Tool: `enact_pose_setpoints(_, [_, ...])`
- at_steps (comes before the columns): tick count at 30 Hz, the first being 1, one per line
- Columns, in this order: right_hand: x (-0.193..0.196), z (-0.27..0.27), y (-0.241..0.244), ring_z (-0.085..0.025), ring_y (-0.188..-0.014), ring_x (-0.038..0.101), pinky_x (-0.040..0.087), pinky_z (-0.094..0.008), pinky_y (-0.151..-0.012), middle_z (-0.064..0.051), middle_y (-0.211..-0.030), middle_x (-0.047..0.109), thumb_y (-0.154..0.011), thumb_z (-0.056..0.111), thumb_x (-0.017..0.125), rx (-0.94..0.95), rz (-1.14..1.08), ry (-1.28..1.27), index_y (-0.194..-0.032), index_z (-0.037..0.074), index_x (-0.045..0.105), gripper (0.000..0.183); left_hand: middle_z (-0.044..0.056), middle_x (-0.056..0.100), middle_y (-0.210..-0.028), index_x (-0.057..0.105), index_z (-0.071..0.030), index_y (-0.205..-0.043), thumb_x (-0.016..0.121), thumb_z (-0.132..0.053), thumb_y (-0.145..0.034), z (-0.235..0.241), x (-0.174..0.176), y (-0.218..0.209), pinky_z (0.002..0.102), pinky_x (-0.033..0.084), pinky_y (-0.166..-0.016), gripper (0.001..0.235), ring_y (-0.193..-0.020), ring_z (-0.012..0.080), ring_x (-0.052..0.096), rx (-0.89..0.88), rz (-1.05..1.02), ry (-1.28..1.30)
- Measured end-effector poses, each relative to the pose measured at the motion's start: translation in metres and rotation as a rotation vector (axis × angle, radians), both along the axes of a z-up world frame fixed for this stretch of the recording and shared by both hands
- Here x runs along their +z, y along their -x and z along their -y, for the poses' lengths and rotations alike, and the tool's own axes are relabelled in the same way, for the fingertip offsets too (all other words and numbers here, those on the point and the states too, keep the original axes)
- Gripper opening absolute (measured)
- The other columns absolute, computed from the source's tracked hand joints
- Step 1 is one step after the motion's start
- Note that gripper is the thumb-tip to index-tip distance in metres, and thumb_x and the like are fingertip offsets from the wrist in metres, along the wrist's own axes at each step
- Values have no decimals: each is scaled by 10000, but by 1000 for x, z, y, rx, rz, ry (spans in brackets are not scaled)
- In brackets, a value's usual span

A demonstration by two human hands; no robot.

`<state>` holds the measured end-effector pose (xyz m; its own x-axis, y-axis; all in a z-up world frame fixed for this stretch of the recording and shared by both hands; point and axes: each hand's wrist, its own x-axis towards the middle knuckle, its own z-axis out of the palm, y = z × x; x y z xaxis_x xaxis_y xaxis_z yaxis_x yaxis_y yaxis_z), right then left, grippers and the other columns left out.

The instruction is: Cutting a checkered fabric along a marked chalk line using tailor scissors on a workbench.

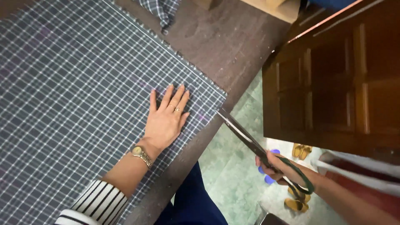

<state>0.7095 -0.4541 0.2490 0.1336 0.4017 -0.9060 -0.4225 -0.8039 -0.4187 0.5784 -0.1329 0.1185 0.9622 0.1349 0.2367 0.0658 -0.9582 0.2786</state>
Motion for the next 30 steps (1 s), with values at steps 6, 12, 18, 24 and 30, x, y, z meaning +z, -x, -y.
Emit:
enact_pose_setpoints(6, [-5, 16, 32, -116, -529, 278, 315, -257, -460, -50, -715, 404, -911, 570, 243, -62, -130, -68, -1040, 59, 555, 613, 38, 153, -1611, 198, -137, -1550, 215, -445, -1041, 7, -2, -5, 654, 51, -1143, 595, -1483, 305, 106, 77, -83, 7])
enact_pose_setpoints(12, [-8, 9, 47, -106, -539, 238, 241, -244, -468, -27, -707, 359, -895, 599, 242, -89, -134, 10, -1030, 78, 553, 622, 52, 139, -1615, 192, -148, -1549, 167, -493, -1023, 13, -6, -7, 640, 35, -1148, 629, -1486, 300, 89, 85, -133, -13])
enact_pose_setpoints(18, [-10, -14, 24, -118, -609, 226, 206, -237, -529, 16, -720, 295, -894, 583, 331, 76, 65, 44, -932, 126, 534, 501, 54, 154, -1610, 198, -162, -1543, 145, -530, -1010, 14, -7, -9, 638, 30, -1143, 650, -1482, 303, 104, 102, -161, -43])
enact_pose_setpoints(24, [-22, -17, 5, -111, -728, 416, 395, -255, -707, 33, -781, 421, -947, 491, 355, 447, 344, 34, -889, 144, 515, 386, 66, 202, -1605, 244, -125, -1537, 196, -491, -1016, 15, -2, -9, 645, 59, -1143, 639, -1480, 311, 142, 112, -130, -30])
enact_pose_setpoints(30, [-29, -13, 4, -111, -707, 411, 391, -257, -695, 39, -751, 413, -943, 498, 381, 485, 381, 106, -880, 148, 535, 387, 62, 201, -1606, 253, -105, -1534, 215, -481, -1017, 15, -3, -9, 643, 65, -1144, 640, -1481, 304, 139, 122, -131, -36])
